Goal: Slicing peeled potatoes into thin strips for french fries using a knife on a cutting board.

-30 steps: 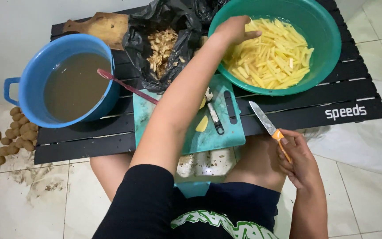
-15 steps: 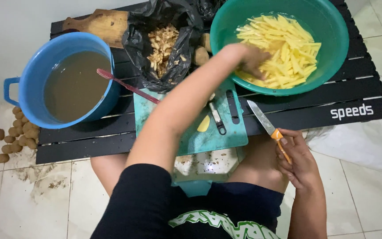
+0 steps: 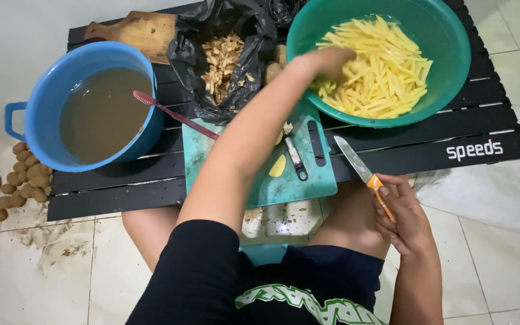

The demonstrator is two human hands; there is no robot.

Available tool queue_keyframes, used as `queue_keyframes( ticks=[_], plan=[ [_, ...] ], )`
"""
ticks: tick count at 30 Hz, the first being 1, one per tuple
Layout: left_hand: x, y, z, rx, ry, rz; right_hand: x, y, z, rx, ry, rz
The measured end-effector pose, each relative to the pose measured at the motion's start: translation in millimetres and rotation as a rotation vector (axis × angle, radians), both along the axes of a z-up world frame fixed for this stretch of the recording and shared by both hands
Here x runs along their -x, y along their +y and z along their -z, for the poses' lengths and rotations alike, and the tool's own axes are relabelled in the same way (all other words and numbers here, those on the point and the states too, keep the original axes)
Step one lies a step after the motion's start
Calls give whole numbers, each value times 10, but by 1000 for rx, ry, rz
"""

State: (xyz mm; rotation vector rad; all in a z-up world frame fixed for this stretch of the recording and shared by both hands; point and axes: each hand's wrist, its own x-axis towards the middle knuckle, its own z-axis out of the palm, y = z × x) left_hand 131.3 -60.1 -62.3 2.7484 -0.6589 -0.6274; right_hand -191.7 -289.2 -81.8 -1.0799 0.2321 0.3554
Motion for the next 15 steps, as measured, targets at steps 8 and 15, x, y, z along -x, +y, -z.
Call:
queue_keyframes(
  ticks=[8, 15],
  plan=[
    [-787, 7, 31, 466, -679, -38, -22, -26, 42, -1, 24, -27],
    [-355, 35, -450, 539, -851, -42, 6, 39, 35, -26, -4, -47]
  ],
)
